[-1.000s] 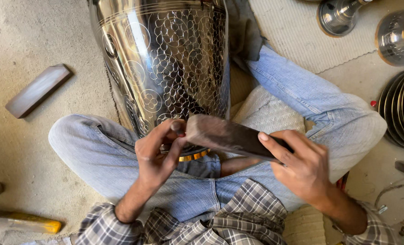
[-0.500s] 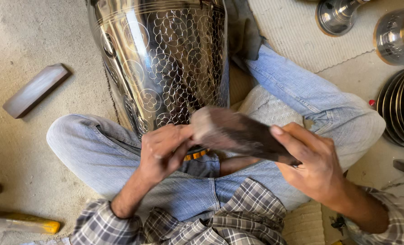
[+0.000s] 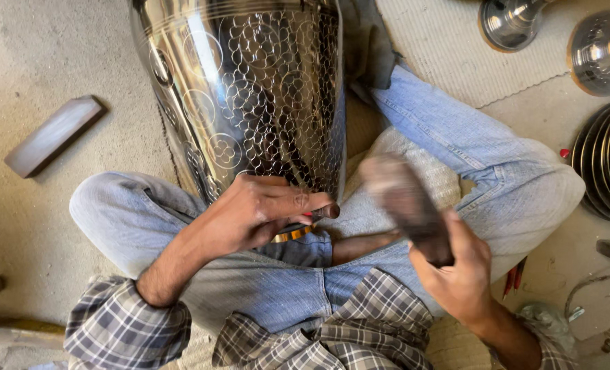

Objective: The person sits cross-legged on the floor holding a large brass vase between their legs and hammers a small punch against the vase surface with a wooden mallet, working a decorative pattern into the metal. They reposition the punch repeatedly along the etched design while striking.

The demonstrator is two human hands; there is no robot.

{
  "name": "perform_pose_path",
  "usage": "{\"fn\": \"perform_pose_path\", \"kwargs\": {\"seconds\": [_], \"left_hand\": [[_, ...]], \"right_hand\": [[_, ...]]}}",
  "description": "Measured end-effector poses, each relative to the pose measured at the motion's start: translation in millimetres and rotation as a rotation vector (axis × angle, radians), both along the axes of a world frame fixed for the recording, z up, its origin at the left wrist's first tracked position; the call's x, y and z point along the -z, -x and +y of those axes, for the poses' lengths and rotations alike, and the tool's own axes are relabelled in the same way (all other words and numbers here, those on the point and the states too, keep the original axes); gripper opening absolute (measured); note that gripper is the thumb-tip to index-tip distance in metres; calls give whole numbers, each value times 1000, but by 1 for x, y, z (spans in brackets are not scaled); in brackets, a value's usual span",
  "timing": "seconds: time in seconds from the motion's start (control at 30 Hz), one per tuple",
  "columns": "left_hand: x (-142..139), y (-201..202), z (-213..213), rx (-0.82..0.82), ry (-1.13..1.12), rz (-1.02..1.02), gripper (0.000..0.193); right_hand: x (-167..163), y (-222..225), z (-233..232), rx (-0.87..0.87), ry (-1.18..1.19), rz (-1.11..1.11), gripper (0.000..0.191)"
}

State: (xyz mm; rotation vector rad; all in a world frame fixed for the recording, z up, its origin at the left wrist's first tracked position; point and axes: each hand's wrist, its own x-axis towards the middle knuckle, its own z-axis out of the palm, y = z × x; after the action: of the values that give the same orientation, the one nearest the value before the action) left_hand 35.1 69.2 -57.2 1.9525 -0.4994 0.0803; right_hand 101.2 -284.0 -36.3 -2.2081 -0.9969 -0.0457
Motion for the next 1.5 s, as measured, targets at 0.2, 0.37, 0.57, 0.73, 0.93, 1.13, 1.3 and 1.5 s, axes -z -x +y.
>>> {"fn": "perform_pose_path", "kwargs": {"seconds": [0.2, 0.37, 0.57, 0.73, 0.93, 1.13, 1.3, 1.5], "left_hand": [[3, 0, 0, 3, -118, -86, 60], [-1, 6, -9, -268, 43, -28, 47], [-10, -5, -13, -169, -77, 63, 56], [-17, -17, -8, 36, -109, 25, 64], [-18, -26, -5, 131, -109, 82, 61], [-14, -21, -6, 99, -214, 31, 55], [-7, -3, -6, -56, -250, -148, 56], [11, 16, -16, -275, -248, -19, 30]], "right_hand": [[-10, 1, 11, -56, 339, -161, 69], [-8, 5, 14, 126, 74, 48, 71], [7, 7, 6, 172, -68, 110, 75], [5, 15, 11, 211, -323, 306, 75], [2, 16, 18, 148, -472, 257, 74], [16, -1, 18, 11, -52, -15, 67], [5, -8, 22, -40, 72, -144, 75], [-22, -24, 28, -84, 320, -111, 75]]}}
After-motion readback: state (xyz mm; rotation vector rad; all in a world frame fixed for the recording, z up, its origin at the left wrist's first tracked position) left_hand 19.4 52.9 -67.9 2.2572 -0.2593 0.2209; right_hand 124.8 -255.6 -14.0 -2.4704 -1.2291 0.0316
